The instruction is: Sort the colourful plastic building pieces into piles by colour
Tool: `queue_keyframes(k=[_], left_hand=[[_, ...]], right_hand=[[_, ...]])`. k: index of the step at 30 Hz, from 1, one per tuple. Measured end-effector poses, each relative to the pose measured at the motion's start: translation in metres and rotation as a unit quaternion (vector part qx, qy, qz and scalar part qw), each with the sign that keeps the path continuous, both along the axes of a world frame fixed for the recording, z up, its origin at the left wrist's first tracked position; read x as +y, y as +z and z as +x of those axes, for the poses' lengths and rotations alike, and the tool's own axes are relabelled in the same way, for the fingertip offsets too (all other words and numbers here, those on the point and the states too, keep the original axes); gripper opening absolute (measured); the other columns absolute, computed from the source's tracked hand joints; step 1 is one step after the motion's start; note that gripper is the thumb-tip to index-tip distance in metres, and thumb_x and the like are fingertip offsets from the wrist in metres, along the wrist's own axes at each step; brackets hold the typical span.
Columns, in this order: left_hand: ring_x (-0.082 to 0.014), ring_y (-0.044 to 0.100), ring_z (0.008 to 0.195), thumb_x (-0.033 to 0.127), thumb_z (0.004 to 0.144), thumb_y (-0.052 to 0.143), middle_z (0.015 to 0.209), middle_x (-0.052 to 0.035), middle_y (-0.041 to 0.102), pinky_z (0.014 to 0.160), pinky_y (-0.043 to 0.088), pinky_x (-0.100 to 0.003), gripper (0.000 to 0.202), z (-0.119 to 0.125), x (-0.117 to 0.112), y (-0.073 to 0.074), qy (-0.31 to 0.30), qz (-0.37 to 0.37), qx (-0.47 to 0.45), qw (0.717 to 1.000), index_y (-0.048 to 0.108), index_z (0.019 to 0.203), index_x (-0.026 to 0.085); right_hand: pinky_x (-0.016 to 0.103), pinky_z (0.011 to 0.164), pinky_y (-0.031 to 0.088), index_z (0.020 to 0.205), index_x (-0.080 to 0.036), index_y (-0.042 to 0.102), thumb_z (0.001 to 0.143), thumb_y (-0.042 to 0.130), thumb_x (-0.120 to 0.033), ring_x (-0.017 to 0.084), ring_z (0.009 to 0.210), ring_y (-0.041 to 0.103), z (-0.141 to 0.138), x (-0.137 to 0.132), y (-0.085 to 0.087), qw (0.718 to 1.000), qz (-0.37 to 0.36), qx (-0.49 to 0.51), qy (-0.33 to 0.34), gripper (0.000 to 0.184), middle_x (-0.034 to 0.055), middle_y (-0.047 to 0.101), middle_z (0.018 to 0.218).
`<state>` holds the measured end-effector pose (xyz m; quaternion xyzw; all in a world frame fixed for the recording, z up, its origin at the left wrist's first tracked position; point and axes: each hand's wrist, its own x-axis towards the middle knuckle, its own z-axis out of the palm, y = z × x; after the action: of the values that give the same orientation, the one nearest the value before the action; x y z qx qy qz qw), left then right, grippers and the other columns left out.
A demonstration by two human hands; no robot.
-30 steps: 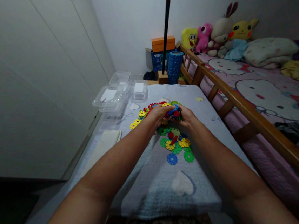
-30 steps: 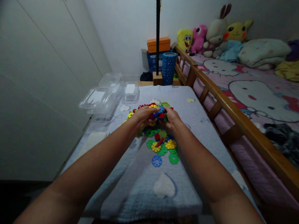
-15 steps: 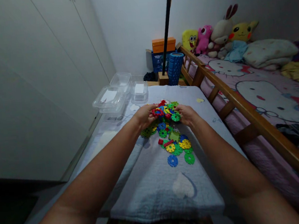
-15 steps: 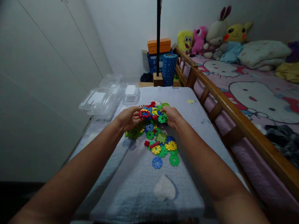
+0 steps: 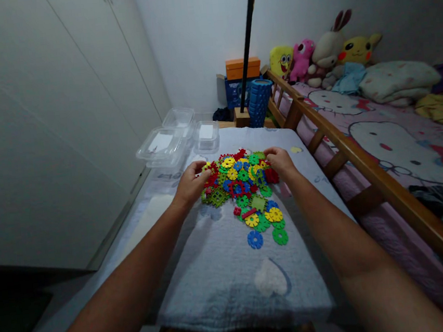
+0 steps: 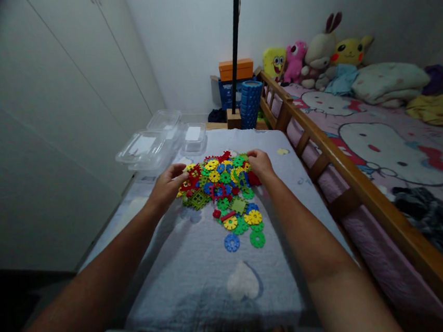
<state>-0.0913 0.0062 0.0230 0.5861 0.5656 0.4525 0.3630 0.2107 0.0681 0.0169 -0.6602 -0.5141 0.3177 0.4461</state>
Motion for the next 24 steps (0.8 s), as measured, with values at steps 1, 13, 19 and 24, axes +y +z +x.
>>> queue_keyframes(k=[1,13,19,24], left_hand=[[-0.0290,0.061,0.117,0.045,0.080,0.064,0.119,-0.0103,0.068,0.108,0.046,-0.048,0.044,-0.005,0.002,-0.007,0.020,0.025,0.051,0.998,0.065,0.116,0.019],[-0.0333,0.055,0.136,0.053,0.092,0.055,0.146,-0.0161,0.060,0.117,0.039,-0.051,0.064,0.006,0.018,-0.051,0.019,-0.020,0.190,0.981,0.052,0.146,0.018],[-0.0313,0.062,0.123,0.053,0.087,0.062,0.135,-0.0141,0.066,0.109,0.048,-0.049,0.061,0.016,0.007,-0.056,-0.020,-0.005,0.127,0.992,0.055,0.137,0.019],[-0.0301,0.058,0.126,0.054,0.084,0.066,0.136,-0.0141,0.059,0.111,0.046,-0.048,0.065,0.031,-0.019,-0.059,-0.044,0.018,0.106,0.993,0.050,0.136,0.020]], right_hand=[[0.033,0.080,0.052,0.090,-0.017,0.073,0.064,0.053,-0.024,0.021,0.083,0.065,0.004,0.006,-0.005,0.999,0.003,-0.035,-0.009,0.033,0.0039,0.073,0.089],[0.044,0.113,0.042,0.135,-0.021,0.066,0.094,0.053,-0.047,0.030,0.129,0.059,-0.004,0.031,-0.042,0.953,-0.038,-0.272,0.126,0.051,0.0119,0.066,0.141],[0.042,0.113,0.042,0.131,-0.020,0.068,0.091,0.058,-0.042,0.028,0.128,0.059,-0.008,0.024,-0.041,0.942,-0.007,-0.277,0.190,0.046,0.0106,0.068,0.137],[0.041,0.110,0.044,0.125,-0.020,0.071,0.088,0.062,-0.039,0.027,0.123,0.061,-0.018,0.020,-0.038,0.945,-0.001,-0.254,0.206,0.043,0.0099,0.069,0.132]])
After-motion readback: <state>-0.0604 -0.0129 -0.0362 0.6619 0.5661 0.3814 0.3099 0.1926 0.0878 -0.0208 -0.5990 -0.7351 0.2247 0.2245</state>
